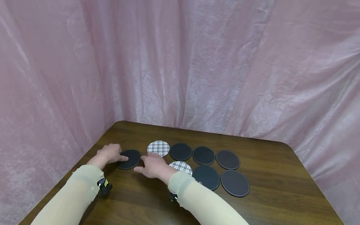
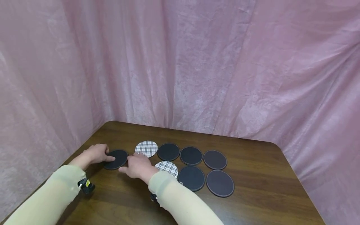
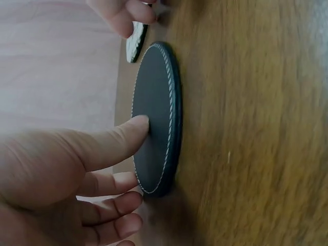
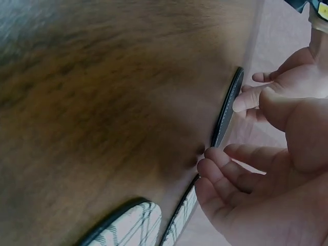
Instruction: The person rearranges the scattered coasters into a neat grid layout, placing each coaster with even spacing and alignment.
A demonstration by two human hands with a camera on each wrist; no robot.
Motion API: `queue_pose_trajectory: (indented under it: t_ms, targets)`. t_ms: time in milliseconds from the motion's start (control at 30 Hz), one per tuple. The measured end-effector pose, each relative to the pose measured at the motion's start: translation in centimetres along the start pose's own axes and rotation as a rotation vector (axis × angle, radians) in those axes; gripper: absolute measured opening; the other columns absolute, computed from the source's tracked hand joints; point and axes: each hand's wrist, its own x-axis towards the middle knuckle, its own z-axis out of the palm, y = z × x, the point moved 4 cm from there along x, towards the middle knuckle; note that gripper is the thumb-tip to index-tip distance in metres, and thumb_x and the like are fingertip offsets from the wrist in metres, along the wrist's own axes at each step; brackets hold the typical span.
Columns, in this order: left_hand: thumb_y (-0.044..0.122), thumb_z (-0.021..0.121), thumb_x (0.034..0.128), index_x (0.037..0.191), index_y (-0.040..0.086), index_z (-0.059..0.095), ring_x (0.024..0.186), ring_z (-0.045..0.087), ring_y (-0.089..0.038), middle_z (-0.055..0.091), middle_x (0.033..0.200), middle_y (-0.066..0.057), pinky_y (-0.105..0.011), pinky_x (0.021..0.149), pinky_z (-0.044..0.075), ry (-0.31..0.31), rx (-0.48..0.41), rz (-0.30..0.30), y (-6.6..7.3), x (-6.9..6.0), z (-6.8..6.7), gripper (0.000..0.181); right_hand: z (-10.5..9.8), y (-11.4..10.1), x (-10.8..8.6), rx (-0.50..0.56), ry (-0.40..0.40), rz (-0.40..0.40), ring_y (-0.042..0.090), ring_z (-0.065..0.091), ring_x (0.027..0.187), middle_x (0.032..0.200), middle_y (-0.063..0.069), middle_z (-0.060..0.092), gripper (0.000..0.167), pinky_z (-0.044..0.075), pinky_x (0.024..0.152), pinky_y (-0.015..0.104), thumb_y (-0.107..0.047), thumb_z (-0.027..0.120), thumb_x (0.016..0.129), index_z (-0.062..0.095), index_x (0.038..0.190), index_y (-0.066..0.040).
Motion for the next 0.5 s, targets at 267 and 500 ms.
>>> queue_pose_trajectory:
  t_ms: [267, 500]
  targets:
    - [0.046, 0.089, 0.0934, 0.117, -0.009, 0.067, 0.107, 0.064, -0.05, 0.068, 0.11, -0.024, -0.069, 0.093, 0.051, 0.015, -0.033, 0.032, 0.8, -0.4, 0.3, 0.063, 0.1, 0.4, 0.1, -0.007, 0.014, 0.037, 0.021, 0.048, 0.154, 0.151, 0.0, 0.068, 0.058, 0.037, 0.124, 0.037, -0.053, 0.068, 0.108, 0.069, 0.151, -0.014]
    - [0.04, 0.093, 0.0908, 0.114, -0.003, 0.061, 0.094, 0.064, -0.039, 0.068, 0.098, -0.015, -0.062, 0.084, 0.046, 0.14, -0.091, 0.062, 1.5, -1.8, 0.7, 0.058, 0.1, 0.7, 0.6, 0.05, 0.054, 0.045, 0.02, 0.066, 0.126, 0.134, 0.002, 0.075, 0.055, 0.051, 0.107, 0.037, -0.048, 0.072, 0.107, 0.069, 0.148, -0.012]
